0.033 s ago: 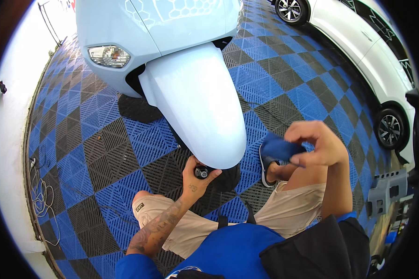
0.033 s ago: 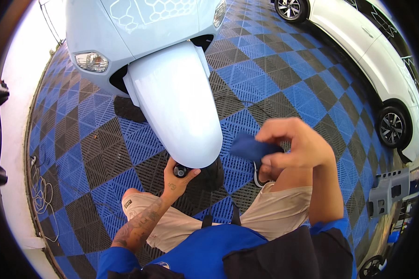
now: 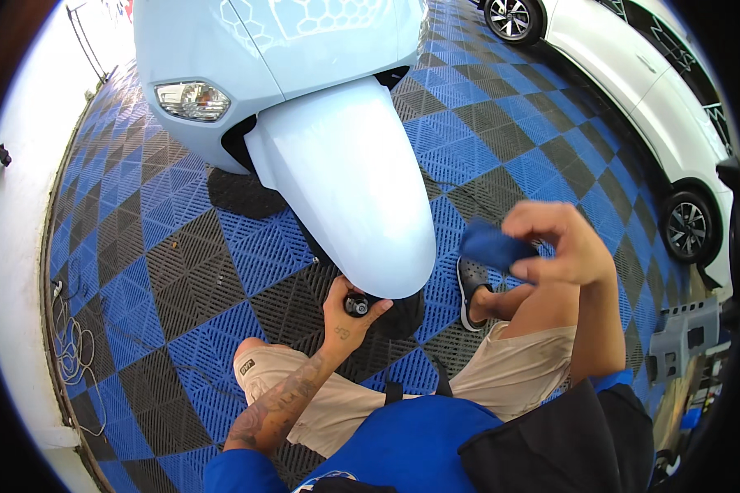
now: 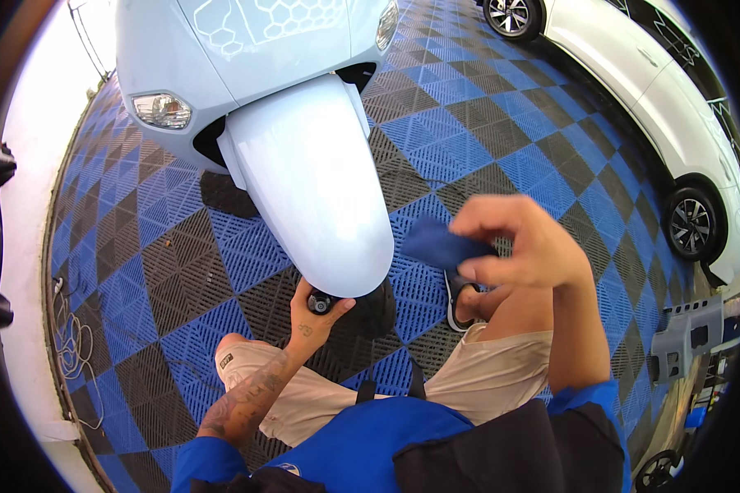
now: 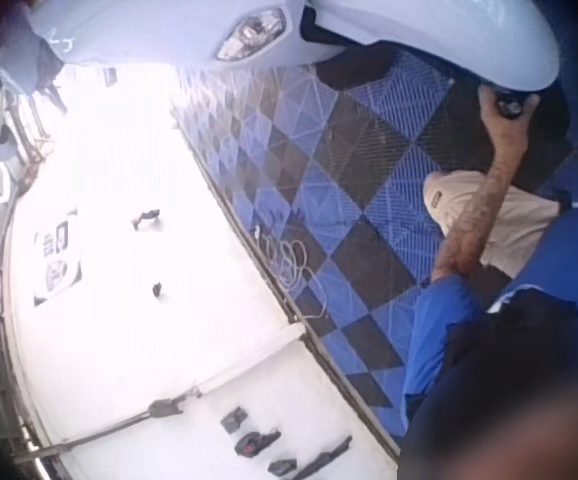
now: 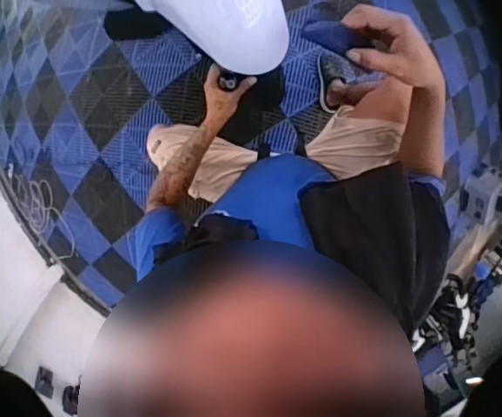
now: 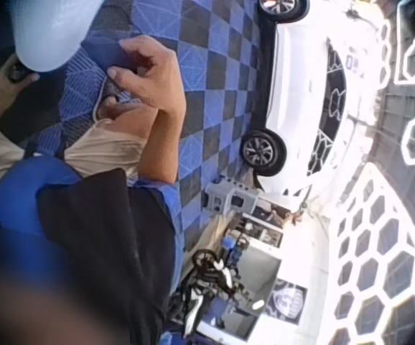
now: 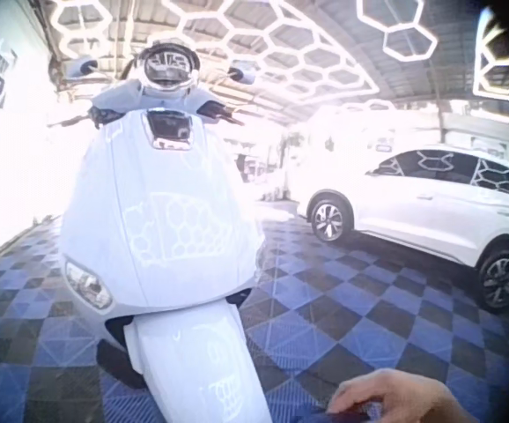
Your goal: The person applies a liquid from a small bottle onto a blue microfiber cloth and wipes the front fairing and fender of a light blue scooter. The person repeatedly applies the liquid and wipes different sections of the scooter's front bodywork.
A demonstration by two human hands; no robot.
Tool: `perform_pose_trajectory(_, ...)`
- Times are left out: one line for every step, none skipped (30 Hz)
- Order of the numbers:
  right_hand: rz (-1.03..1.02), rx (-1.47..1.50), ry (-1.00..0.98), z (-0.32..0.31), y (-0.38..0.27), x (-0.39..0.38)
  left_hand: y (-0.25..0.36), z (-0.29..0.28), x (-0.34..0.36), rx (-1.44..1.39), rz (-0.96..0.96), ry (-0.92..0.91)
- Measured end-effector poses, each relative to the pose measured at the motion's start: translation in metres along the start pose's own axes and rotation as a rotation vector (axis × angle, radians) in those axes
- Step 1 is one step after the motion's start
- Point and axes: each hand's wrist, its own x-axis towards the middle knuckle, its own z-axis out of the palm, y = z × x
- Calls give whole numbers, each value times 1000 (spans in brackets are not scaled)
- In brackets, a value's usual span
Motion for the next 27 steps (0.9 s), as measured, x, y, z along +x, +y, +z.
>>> perform_pose_trajectory(-20,-13,21,-4,-6,8,-2,3,1,1,7,10)
perform_pose_trajectory(-129,-105,61,-6,-9,22,-3,5,1,2,12,21)
perform_pose_trajectory(-187,-161,83,-9,-13,40,-4,7,5,22,24,22)
perform_pose_trajectory(-240,-248,82,-12,-16,59,-5,10,4,44,19,26)
perform_pose_trajectory(-288,-324,79,-13,-19,78,-5,13,5,69,10,28)
perform_pose_trajectory(-329,-435,86,-16,-23,93,-4,16,5,73,11,39)
perform_pose_trajectory(-431,-503,114,-13,-23,114,-3,19,5,80,9,45)
perform_pose_trajectory(-527,-615,102,-14,-24,134,-2,23,6,77,14,50)
perform_pose_trajectory(-516,-610,121,-10,-23,154,-1,27,6,96,-18,46)
perform_pose_trajectory(-511,-672,136,-7,-22,171,0,32,7,121,8,63)
perform_pose_trajectory(-534,-690,151,-4,-20,182,1,37,8,134,34,80)
perform_pose_trajectory(-548,-709,162,-3,-18,189,2,41,9,144,64,93)
perform_pose_trajectory(-570,-731,169,-3,-16,189,3,44,10,143,26,78)
perform_pose_trajectory(-577,-756,163,-1,-13,184,4,46,10,160,18,80)
perform_pose_trajectory(-579,-784,168,-1,-11,177,5,48,11,178,14,84)
perform_pose_trajectory(-599,-788,149,0,-8,164,6,50,11,195,10,88)
perform_pose_trajectory(-615,-792,141,2,-3,142,7,50,12,196,11,84)
perform_pose_trajectory(-643,-807,132,5,2,120,7,49,12,196,12,80)
perform_pose_trajectory(-632,-817,113,11,6,100,8,48,12,197,12,76)
perform_pose_trajectory(-626,-846,88,17,12,83,8,47,13,202,5,70)
perform_pose_trajectory(-673,-848,80,25,19,70,9,46,13,207,-3,63)
perform_pose_trajectory(-777,-832,99,30,26,59,9,45,12,220,-1,61)
perform_pose_trajectory(-759,-870,61,33,30,48,9,44,12,209,-6,60)
perform_pose_trajectory(-719,-877,38,31,33,44,9,44,12,208,-5,61)
perform_pose_trajectory(-720,-868,33,28,34,44,8,44,12,207,-5,60)
perform_pose_trajectory(-749,-843,47,24,32,49,7,44,12,207,13,66)
perform_pose_trajectory(-690,-800,30,16,29,60,7,45,12,197,3,64)
